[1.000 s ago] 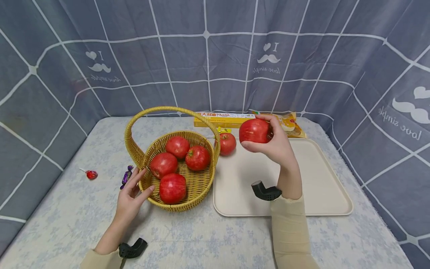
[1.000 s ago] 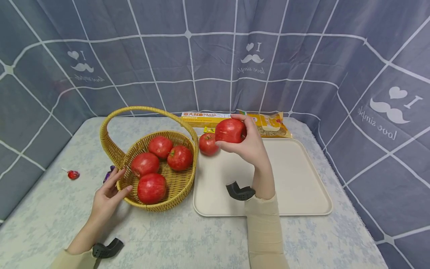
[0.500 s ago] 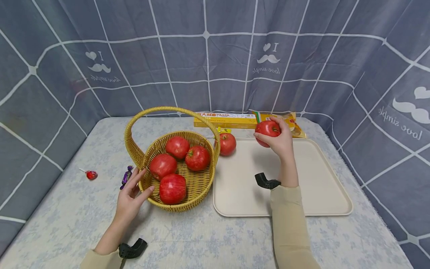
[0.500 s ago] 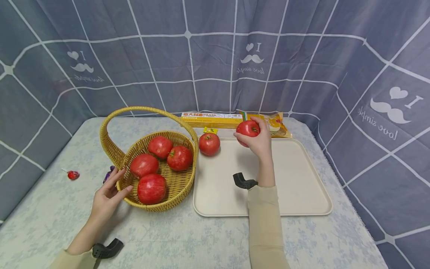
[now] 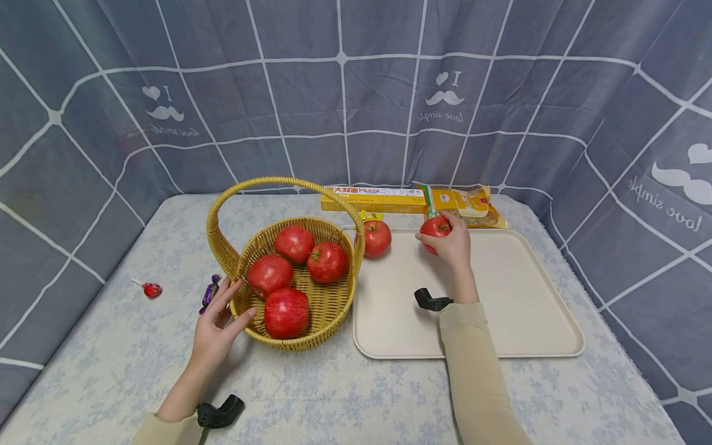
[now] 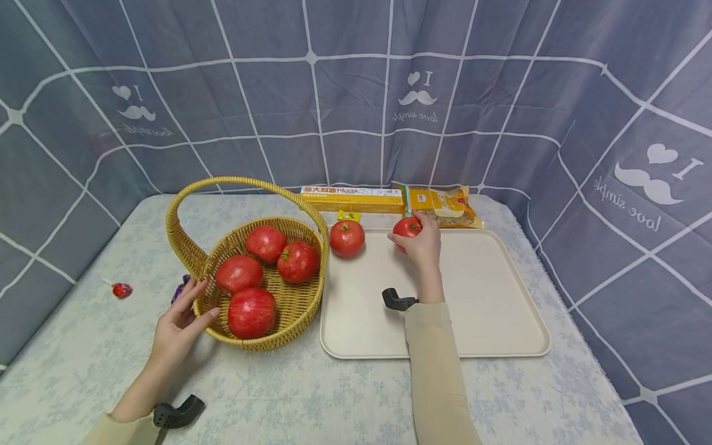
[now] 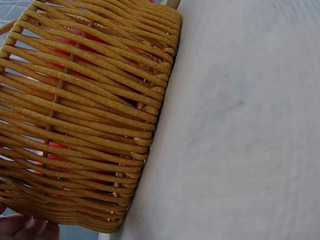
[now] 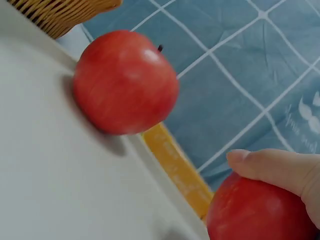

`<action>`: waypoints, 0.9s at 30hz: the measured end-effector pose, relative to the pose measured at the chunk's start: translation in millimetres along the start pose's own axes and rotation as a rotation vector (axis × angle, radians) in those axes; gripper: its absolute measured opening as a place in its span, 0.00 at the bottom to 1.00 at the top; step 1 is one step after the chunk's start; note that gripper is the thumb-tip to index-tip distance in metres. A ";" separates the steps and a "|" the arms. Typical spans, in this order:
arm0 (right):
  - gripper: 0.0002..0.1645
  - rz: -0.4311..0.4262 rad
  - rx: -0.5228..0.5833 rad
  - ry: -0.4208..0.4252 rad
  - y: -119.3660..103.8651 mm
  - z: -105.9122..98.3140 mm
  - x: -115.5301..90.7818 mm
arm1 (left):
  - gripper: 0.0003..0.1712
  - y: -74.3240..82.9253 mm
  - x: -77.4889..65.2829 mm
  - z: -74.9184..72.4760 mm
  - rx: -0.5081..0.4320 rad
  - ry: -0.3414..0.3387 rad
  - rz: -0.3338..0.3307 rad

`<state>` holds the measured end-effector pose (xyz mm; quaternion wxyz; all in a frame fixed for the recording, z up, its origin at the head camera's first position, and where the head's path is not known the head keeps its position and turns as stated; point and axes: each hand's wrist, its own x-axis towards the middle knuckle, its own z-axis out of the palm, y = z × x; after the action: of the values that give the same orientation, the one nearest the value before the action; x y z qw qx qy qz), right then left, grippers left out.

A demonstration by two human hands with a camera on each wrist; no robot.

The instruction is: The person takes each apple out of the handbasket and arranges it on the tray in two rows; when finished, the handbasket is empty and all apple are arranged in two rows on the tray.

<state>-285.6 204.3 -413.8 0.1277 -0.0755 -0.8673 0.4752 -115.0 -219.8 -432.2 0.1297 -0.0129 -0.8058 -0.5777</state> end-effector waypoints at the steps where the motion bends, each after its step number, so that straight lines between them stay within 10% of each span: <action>1: 0.45 -0.006 -0.003 0.002 2.2 1.2 0.5 | 0.32 0.0 -0.1 0.1 0.002 -0.001 0.000; 27: 0.53 0.107 -0.107 0.013 14.0 0.5 -0.6 | 0.32 0.3 0.1 -0.7 0.017 -0.003 0.006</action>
<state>-285.1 211.2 -426.0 0.1035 -0.1313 -0.8854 0.4338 -114.9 -220.3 -431.8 0.1306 -0.0149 -0.8109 -0.5703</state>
